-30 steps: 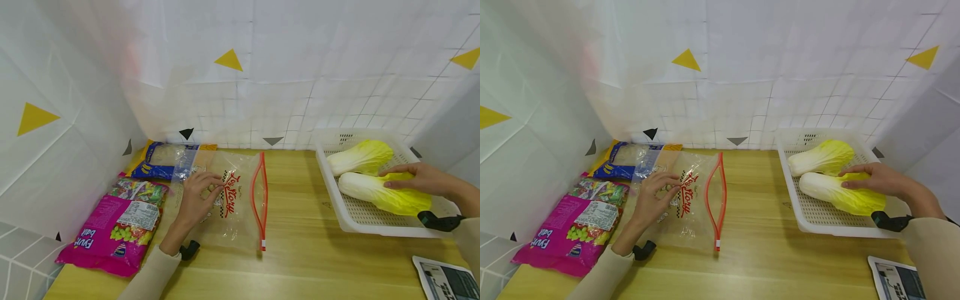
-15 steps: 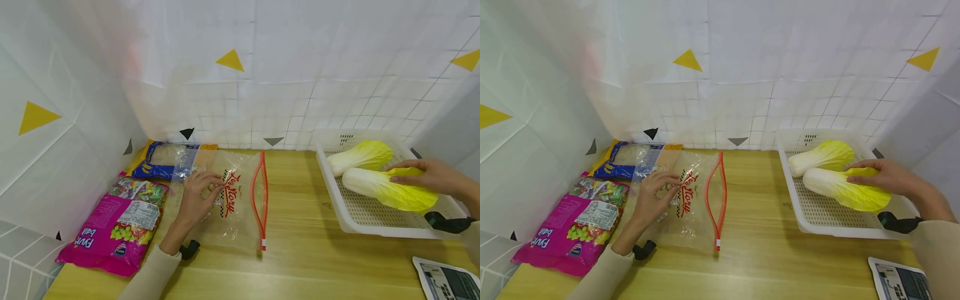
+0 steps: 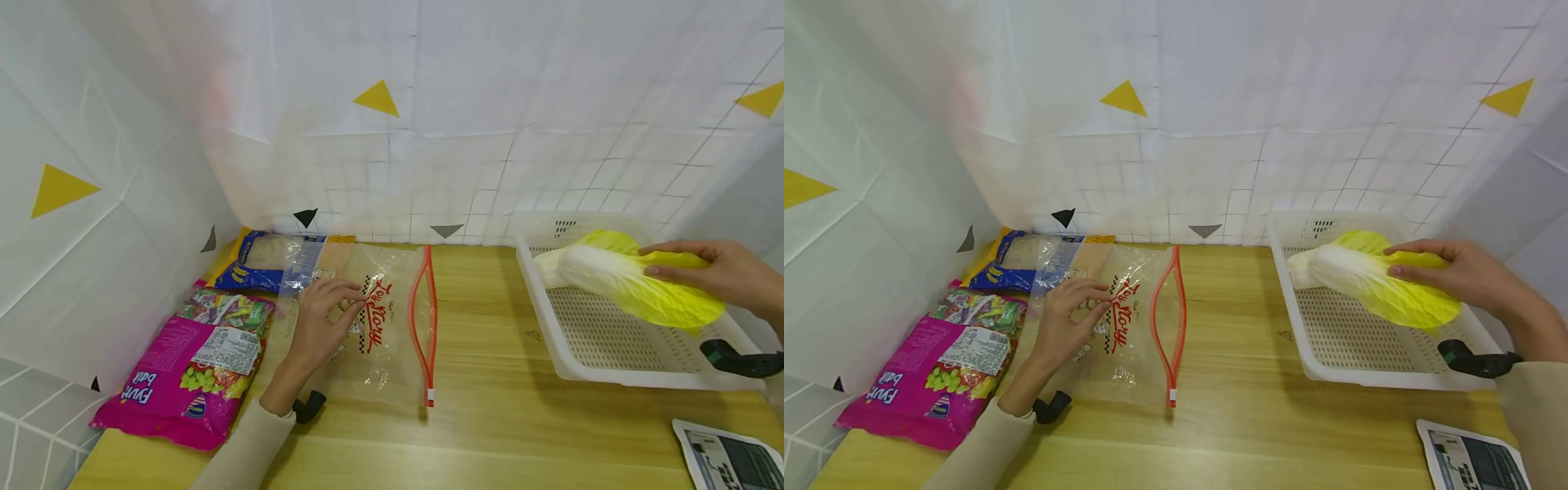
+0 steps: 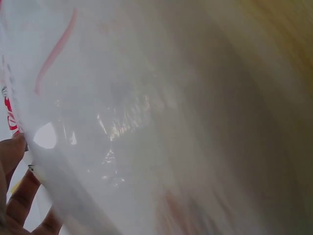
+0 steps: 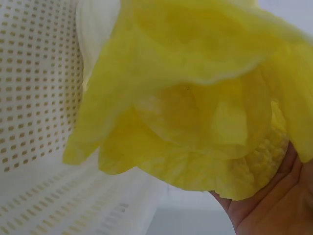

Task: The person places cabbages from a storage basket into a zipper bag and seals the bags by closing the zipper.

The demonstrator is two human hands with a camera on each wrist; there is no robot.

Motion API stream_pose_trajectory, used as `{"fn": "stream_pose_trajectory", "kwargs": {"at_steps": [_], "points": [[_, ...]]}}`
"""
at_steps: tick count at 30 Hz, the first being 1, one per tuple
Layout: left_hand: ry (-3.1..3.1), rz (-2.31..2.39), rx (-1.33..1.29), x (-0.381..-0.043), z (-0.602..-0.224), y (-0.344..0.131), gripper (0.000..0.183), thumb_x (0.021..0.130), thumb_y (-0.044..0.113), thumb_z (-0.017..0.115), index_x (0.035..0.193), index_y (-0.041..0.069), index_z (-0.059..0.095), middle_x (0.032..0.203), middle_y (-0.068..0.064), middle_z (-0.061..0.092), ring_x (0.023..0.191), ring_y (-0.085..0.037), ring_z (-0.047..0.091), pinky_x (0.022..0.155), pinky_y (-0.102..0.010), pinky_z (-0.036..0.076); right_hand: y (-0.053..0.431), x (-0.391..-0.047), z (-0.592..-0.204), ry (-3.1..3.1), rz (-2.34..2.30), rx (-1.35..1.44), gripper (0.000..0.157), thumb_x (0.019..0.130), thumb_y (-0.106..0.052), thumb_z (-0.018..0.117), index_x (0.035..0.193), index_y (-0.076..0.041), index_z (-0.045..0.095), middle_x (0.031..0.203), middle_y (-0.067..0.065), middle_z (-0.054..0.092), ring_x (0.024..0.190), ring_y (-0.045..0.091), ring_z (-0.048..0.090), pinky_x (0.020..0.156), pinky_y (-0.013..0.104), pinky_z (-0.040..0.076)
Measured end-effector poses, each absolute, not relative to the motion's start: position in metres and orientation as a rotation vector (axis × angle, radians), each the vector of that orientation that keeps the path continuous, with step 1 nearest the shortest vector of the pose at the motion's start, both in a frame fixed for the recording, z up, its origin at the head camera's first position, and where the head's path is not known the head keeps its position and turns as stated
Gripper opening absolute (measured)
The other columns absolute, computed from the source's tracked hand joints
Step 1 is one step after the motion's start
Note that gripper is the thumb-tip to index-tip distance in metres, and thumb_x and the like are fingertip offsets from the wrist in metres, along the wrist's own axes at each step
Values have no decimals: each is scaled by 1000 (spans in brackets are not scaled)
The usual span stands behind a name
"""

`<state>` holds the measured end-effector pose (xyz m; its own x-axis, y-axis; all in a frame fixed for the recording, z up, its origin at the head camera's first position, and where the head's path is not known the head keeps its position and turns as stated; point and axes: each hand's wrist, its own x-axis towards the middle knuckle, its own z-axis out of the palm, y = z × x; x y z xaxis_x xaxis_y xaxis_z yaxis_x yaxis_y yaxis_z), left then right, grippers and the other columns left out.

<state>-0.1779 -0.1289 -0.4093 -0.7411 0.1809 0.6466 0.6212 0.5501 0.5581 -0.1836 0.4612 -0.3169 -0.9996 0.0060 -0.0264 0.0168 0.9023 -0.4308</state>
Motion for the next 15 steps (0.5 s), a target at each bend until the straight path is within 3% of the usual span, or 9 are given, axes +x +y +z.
{"fn": "stream_pose_trajectory", "kwargs": {"at_steps": [3,7,12,15], "points": [[-2256,-1105,-646,-177,-408,-129,7,89,12,78,95,15,80,111,-5,77,119,-30,62,112,-67,28,453,-185,-312,3069,-694,3,57,99,-48,63,140,-9,59,123,33,61,60,13,55,54,28,47],[-2257,-1110,-644,-177,-408,-129,7,90,12,78,96,16,80,111,-4,77,118,-27,62,113,-66,28,441,-187,-307,3082,-740,-23,54,98,-46,65,138,-10,61,120,27,62,60,18,57,54,27,51],[-2248,-1111,-650,-178,-408,-130,7,89,12,78,95,16,80,111,-4,77,119,-29,62,113,-67,27,426,-188,-300,3064,-788,-64,55,98,-44,66,139,-7,59,134,28,55,64,16,57,56,26,51],[-2245,-1107,-649,-178,-409,-130,7,89,12,79,95,16,80,111,-4,77,119,-29,62,112,-66,28,418,-187,-297,3076,-824,-88,49,97,-42,68,136,-12,62,124,1,64,63,15,57,55,26,49]]}}
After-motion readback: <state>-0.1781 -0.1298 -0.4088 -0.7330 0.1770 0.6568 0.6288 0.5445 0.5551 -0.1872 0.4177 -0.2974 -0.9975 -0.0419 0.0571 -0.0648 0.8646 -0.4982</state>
